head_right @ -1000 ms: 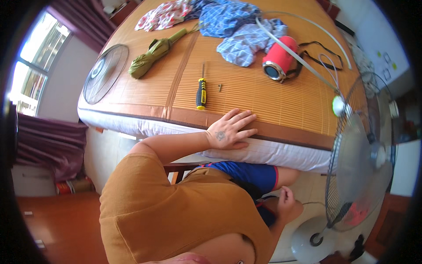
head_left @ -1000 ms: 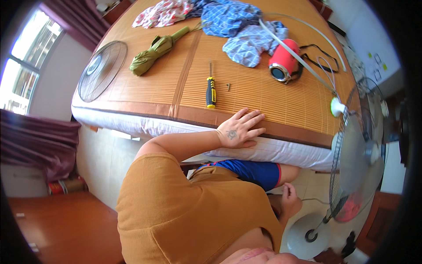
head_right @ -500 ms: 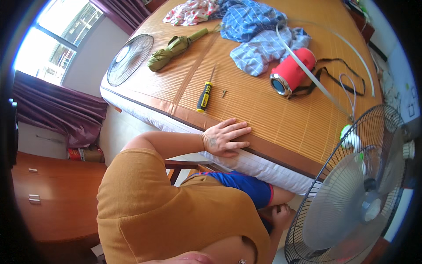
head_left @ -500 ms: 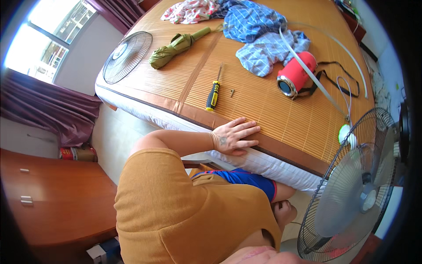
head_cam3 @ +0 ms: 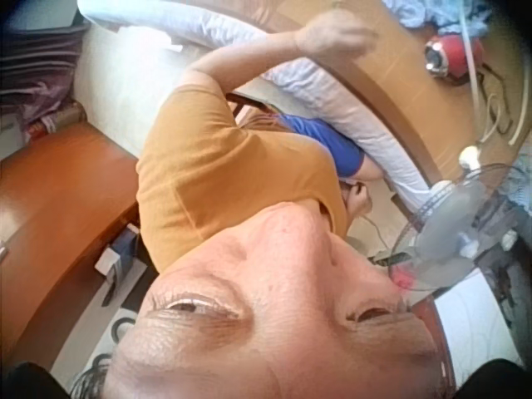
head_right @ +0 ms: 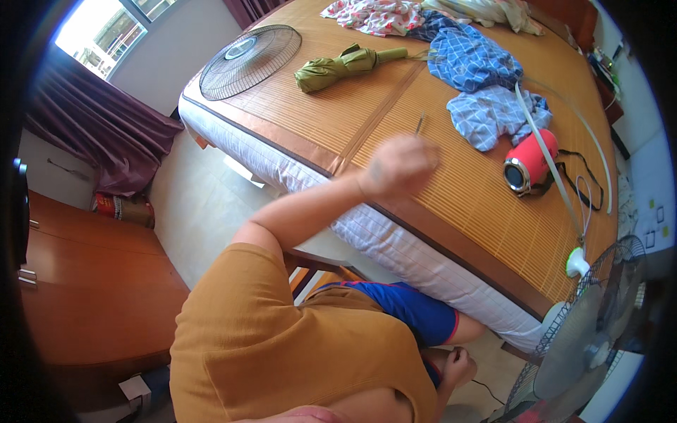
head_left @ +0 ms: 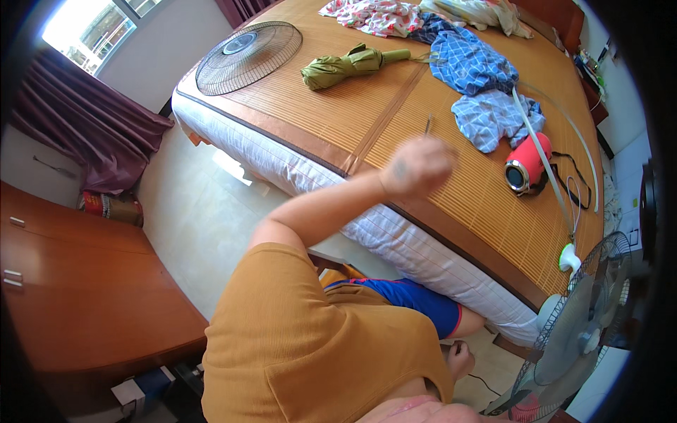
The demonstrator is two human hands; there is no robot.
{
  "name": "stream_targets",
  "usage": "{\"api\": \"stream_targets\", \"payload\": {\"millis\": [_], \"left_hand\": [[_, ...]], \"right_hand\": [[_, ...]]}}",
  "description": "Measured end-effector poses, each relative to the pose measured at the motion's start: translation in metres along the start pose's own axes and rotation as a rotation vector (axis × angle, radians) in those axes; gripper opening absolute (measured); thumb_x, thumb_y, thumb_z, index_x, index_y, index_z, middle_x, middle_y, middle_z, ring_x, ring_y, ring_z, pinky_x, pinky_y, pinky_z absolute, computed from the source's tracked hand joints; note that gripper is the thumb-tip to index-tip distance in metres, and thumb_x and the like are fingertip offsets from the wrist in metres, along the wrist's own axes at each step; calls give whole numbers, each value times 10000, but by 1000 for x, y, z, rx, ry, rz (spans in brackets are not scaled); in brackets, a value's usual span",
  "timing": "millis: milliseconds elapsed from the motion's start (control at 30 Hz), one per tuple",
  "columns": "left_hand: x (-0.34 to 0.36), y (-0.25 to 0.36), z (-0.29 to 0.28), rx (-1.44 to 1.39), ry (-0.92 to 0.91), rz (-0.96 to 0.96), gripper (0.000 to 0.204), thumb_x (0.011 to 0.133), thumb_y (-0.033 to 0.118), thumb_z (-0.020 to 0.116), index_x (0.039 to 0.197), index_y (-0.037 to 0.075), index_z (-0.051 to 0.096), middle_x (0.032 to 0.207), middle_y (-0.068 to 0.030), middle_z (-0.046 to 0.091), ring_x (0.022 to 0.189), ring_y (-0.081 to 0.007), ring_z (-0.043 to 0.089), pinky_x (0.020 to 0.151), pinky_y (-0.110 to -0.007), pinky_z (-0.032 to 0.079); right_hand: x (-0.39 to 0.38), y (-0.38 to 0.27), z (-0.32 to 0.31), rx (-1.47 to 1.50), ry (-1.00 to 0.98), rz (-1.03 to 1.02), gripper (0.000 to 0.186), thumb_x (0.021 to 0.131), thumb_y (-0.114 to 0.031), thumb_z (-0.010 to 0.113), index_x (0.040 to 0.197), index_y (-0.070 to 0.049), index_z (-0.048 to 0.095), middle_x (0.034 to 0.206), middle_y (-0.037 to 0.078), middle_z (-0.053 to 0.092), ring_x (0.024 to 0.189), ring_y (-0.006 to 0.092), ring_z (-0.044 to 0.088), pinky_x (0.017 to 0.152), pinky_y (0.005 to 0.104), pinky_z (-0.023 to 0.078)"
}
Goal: The person walks through the house to a balcony, picks up a washbasin, and returns to a bedroom to work on a stand fan. They remove the front grill by hand, inspect a white plastic ring, and place the grill and ring on the bed.
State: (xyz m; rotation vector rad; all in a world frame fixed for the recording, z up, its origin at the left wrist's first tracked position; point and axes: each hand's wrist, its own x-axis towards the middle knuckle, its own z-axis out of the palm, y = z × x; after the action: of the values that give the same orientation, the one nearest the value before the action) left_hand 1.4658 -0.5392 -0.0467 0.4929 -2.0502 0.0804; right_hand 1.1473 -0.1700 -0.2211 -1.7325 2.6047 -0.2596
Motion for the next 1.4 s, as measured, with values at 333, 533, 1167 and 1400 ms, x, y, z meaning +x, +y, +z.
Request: {"api": "stream_targets", "payload": {"millis": [333, 533, 1167, 1400], "left_hand": [[-105, -279, -218, 1082, -546, -1455, 723, 799, 456, 498, 1371, 206, 134, 1440, -11, 37, 1325, -229, 16, 1061, -403, 88], [-148, -348, -255, 857, -660, -1389, 844, 719, 483, 530, 1373, 152, 111, 1428, -107, 84, 1307, -310, 76, 1053, -433, 78], [27, -159, -42, 621, -102, -252, 351, 698, 135, 570, 1049, 152, 563, 1103, -41, 523, 990, -262, 499, 828, -406, 391], [143, -45, 169, 332, -360, 211, 503, 681, 87, 586, 1169, 164, 487, 1212, -70, 460, 1119, -239, 430, 979, -423, 277]], "right_hand": [[-22, -17, -11, -88, -114, 71, 92, 707, -212, 581, 742, -141, 630, 646, 111, 587, 618, 302, 562, 535, 402, 426], [-19, 1, 15, 92, -318, 160, 142, 694, -199, 574, 766, -81, 606, 758, 150, 589, 726, 334, 550, 666, 410, 431], [-21, -12, 4, 366, -173, 147, 114, 705, -142, 548, 752, -52, 600, 754, 153, 580, 744, 319, 548, 694, 415, 423], [-41, -38, -28, 500, -77, 167, 80, 725, -97, 557, 777, -53, 599, 771, 138, 590, 724, 307, 561, 672, 369, 447]]}}
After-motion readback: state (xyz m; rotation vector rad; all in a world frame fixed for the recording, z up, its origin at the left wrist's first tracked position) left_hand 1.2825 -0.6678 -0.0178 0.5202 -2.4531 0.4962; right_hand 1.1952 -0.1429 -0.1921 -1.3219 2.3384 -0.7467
